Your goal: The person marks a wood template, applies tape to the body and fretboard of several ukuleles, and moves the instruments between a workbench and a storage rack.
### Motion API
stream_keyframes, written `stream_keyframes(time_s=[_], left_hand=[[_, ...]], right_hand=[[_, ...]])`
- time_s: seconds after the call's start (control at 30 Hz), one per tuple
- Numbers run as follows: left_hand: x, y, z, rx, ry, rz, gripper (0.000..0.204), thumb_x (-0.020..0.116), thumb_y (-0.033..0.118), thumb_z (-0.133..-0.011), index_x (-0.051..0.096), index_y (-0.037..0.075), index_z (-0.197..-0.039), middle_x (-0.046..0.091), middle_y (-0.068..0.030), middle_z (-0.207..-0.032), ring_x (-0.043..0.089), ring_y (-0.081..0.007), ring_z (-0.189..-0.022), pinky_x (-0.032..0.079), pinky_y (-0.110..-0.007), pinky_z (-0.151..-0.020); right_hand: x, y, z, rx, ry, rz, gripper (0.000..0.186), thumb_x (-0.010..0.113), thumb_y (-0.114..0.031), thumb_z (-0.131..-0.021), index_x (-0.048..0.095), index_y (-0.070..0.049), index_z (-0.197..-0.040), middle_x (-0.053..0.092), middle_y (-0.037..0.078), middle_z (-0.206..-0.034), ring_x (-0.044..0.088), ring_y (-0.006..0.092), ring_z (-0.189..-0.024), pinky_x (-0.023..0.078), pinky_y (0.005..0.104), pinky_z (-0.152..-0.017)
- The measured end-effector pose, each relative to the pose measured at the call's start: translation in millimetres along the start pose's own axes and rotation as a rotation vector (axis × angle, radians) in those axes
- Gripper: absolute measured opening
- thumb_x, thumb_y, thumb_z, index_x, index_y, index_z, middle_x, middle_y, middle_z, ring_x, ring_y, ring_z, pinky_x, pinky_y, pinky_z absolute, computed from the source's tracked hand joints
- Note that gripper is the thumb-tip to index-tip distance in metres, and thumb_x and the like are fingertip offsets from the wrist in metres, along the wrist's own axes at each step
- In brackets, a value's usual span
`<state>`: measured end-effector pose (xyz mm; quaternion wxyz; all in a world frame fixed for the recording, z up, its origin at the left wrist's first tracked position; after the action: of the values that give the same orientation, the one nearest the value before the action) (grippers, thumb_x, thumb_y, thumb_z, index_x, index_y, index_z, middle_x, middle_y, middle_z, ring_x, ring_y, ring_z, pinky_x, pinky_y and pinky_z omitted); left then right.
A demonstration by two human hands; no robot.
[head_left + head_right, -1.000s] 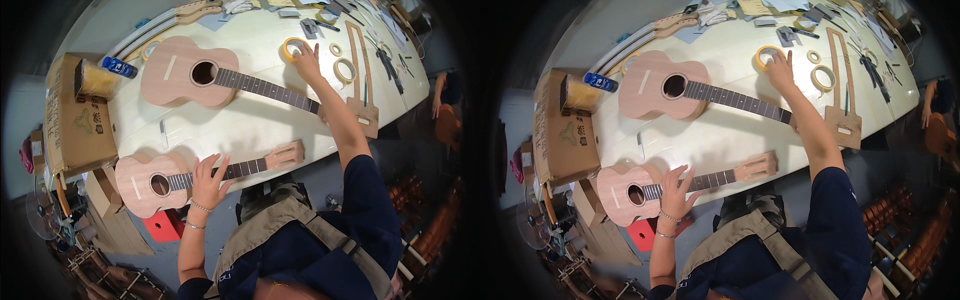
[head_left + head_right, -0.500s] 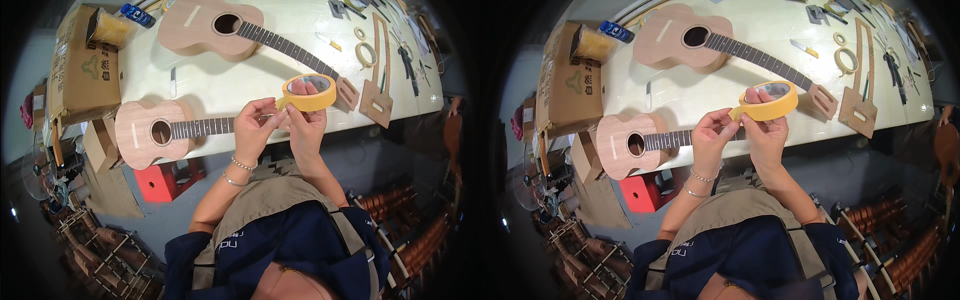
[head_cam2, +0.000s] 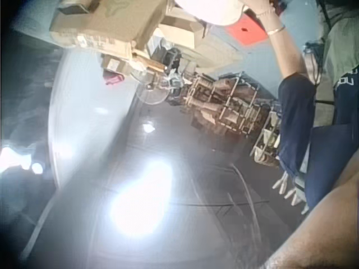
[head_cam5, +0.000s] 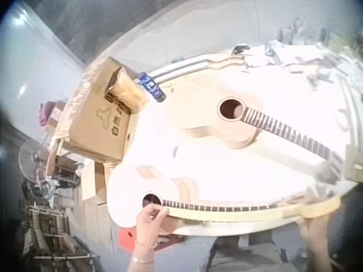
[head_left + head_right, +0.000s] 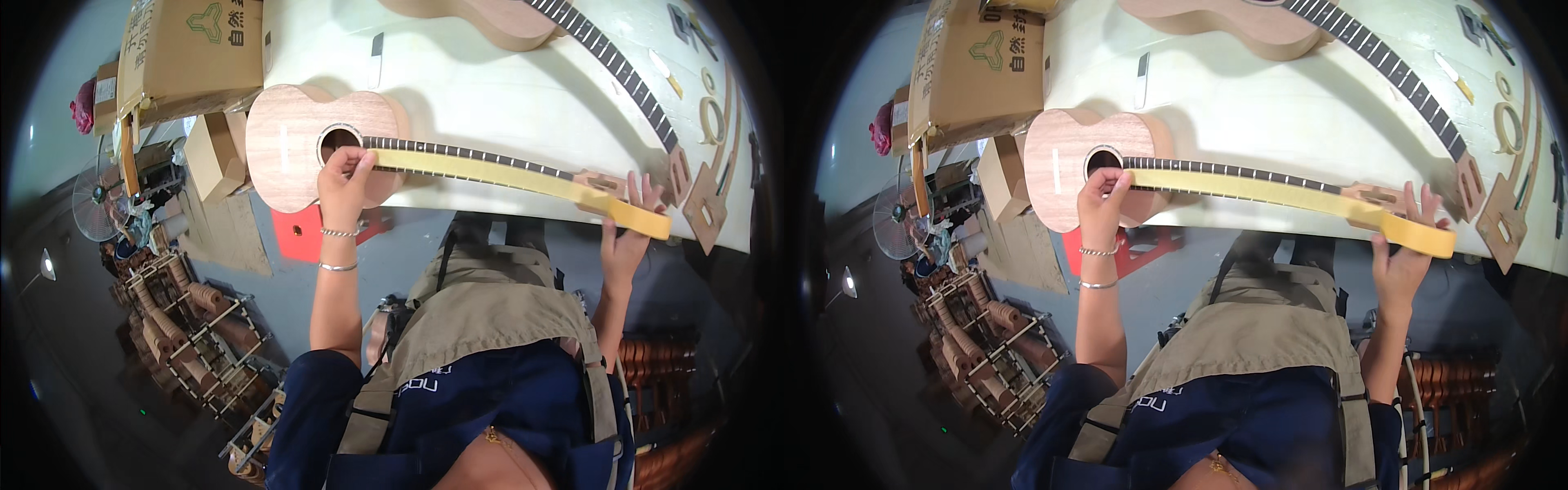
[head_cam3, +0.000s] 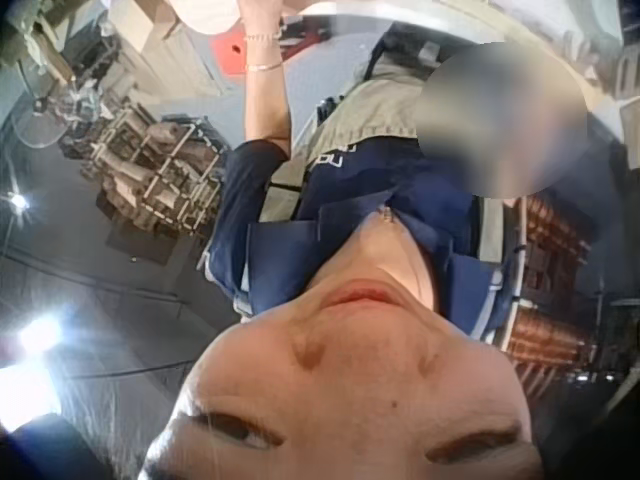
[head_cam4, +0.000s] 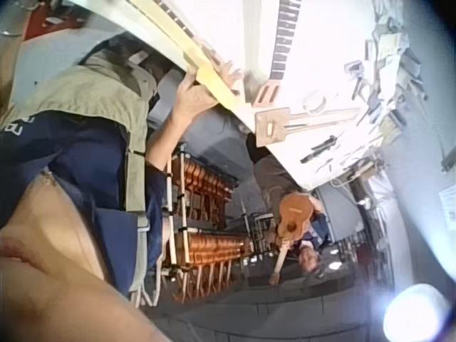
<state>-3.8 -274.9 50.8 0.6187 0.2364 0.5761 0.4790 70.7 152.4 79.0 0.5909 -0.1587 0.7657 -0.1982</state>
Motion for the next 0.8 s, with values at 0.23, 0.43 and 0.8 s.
stream_keyframes(time_s=[0.23, 0.43, 0.8], left_hand=[[-10, -14, -17, -0.018, 0.038, 0.108, 0.053, 0.070, 0.005, -0.079, 0.046, -0.007, -0.125, 0.064, -0.0026, -0.075, 0.055, -0.0048, -0.066, 0.045, -0.018, -0.064], [-11, -19, -18, -0.081, 0.081, 0.199, 0.076, 0.074, 0.007, -0.076, 0.028, -0.006, -0.136, 0.061, -0.0025, -0.070, 0.054, -0.0045, -0.062, 0.044, -0.016, -0.062], [36, 37, 27, 0.584, 0.093, -0.865, 0.058, 0.053, 0.008, -0.085, 0.034, 0.001, -0.139, 0.046, -0.0128, -0.136, 0.039, -0.0280, -0.127, 0.015, -0.045, -0.110]], right_hand=[[23, 25, -6, 0.256, 0.060, -0.297, 0.089, 0.064, -0.014, -0.085, 0.000, 0.003, -0.144, 0.069, 0.008, -0.097, 0.059, 0.0200, -0.108, 0.020, 0.0442, -0.110], [29, 35, -1, 0.290, 0.083, -0.400, 0.086, 0.062, -0.008, -0.085, 0.001, 0.002, -0.145, 0.069, 0.008, -0.093, 0.059, 0.0174, -0.109, 0.020, 0.0431, -0.110], [27, 32, 0, 0.284, 0.163, -0.434, 0.087, 0.067, -0.006, -0.080, 0.009, 0.003, -0.145, 0.066, 0.014, -0.102, 0.063, 0.0214, -0.100, 0.047, 0.0313, -0.088]])
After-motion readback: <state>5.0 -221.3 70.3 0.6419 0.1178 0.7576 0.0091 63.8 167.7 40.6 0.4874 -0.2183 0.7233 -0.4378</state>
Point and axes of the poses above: each hand's wrist, its own z-axis away from the middle knuckle, its own x-axis out of the palm, y = z × x, the point moved 10 cm from there along -z, towards the middle knuckle
